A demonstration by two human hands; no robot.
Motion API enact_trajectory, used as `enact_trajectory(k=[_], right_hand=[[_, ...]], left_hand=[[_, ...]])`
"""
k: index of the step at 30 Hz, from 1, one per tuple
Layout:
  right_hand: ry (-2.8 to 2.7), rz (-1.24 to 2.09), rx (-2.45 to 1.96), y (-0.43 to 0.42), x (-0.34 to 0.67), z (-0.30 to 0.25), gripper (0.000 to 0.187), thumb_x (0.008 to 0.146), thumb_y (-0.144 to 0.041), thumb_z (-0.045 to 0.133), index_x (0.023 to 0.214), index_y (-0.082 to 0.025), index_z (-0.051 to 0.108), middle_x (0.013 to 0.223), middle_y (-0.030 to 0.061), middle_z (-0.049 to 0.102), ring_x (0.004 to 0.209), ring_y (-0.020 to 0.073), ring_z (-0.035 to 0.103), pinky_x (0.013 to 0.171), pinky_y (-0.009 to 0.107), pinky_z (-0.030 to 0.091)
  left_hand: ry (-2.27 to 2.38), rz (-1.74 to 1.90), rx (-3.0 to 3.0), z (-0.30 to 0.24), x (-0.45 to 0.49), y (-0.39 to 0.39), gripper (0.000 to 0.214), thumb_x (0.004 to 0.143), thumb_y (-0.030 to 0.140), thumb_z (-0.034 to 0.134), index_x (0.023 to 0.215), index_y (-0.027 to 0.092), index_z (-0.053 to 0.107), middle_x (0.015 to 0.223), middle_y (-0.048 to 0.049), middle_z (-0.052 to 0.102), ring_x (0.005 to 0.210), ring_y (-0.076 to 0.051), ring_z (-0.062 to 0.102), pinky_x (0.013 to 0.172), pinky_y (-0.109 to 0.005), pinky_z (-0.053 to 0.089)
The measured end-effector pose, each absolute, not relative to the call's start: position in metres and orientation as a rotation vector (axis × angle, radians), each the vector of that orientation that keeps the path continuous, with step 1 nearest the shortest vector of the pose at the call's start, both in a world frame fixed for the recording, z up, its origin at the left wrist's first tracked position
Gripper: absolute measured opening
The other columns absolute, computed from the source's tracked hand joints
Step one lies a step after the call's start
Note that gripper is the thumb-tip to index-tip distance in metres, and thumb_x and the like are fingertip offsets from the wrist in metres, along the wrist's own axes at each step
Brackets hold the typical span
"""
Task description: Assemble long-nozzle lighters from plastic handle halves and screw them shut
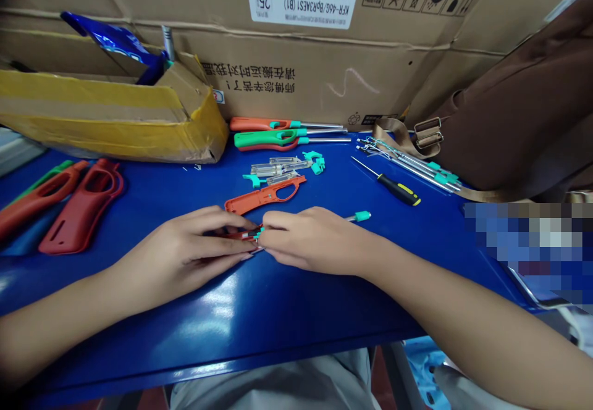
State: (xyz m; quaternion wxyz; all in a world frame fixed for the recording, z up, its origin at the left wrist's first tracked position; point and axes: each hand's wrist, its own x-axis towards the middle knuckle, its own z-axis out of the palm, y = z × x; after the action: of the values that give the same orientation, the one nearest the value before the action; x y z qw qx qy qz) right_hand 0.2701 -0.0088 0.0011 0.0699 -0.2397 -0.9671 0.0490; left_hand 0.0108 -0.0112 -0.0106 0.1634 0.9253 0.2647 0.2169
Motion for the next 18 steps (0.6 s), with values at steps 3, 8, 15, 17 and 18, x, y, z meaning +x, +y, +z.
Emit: enact_trajectory(k=[3, 8, 15, 17, 18], right_hand=[[-2.846, 0.187, -0.683, -0.0072, 0.2722, -0.0011, 0.026, 0.107, -0.03, 0.042, 0.103, -0.019, 0.066, 0.1, 0.0033, 0.067, 0.076, 0.0114, 0.06, 0.062, 0.025, 0.039], [-2.8, 0.227, -0.658, -0.0067, 0.2743, -0.0024, 0.024, 0.106, -0.027, 0.046, 0.103, -0.019, 0.068, 0.098, 0.003, 0.068, 0.077, 0.0109, 0.062, 0.062, 0.024, 0.039], [-2.627, 0.575, -0.755, -0.0067, 0.2711, -0.0011, 0.008, 0.096, -0.017, 0.055, 0.094, -0.019, 0.063, 0.091, 0.0011, 0.064, 0.072, 0.0091, 0.056, 0.062, 0.021, 0.041], [-2.533, 0.759, -0.817, -0.0072, 0.2698, 0.0006, 0.006, 0.09, -0.013, 0.06, 0.089, -0.019, 0.059, 0.087, -0.001, 0.06, 0.064, 0.0068, 0.052, 0.06, 0.019, 0.042], [-2.481, 0.836, -0.848, -0.0075, 0.2695, 0.0013, 0.009, 0.087, -0.011, 0.061, 0.088, -0.019, 0.058, 0.083, -0.0022, 0.059, 0.061, 0.0061, 0.05, 0.058, 0.019, 0.042]], left_hand=[[0.751, 0.626, 2.652, -0.0104, 0.0106, -0.011, 0.02, 0.1, 0.024, 0.062, 0.112, 0.025, 0.078, 0.118, -0.0053, 0.072, 0.101, -0.019, 0.067, 0.088, -0.033, 0.055], [0.77, 0.613, 2.658, -0.0095, 0.0107, -0.0115, 0.019, 0.1, 0.023, 0.062, 0.113, 0.023, 0.075, 0.117, -0.005, 0.073, 0.102, -0.02, 0.067, 0.09, -0.034, 0.055], [0.767, 0.576, 2.68, -0.0095, 0.0094, -0.0112, 0.021, 0.101, 0.026, 0.06, 0.118, 0.025, 0.074, 0.122, -0.0047, 0.073, 0.104, -0.021, 0.067, 0.091, -0.035, 0.055], [0.762, 0.573, 2.684, -0.0091, 0.0099, -0.0109, 0.022, 0.102, 0.026, 0.059, 0.118, 0.026, 0.074, 0.121, -0.0044, 0.074, 0.104, -0.021, 0.067, 0.091, -0.036, 0.054], [0.763, 0.57, 2.686, -0.0088, 0.0103, -0.0108, 0.022, 0.101, 0.026, 0.06, 0.118, 0.026, 0.074, 0.122, -0.004, 0.074, 0.104, -0.021, 0.068, 0.091, -0.036, 0.054]])
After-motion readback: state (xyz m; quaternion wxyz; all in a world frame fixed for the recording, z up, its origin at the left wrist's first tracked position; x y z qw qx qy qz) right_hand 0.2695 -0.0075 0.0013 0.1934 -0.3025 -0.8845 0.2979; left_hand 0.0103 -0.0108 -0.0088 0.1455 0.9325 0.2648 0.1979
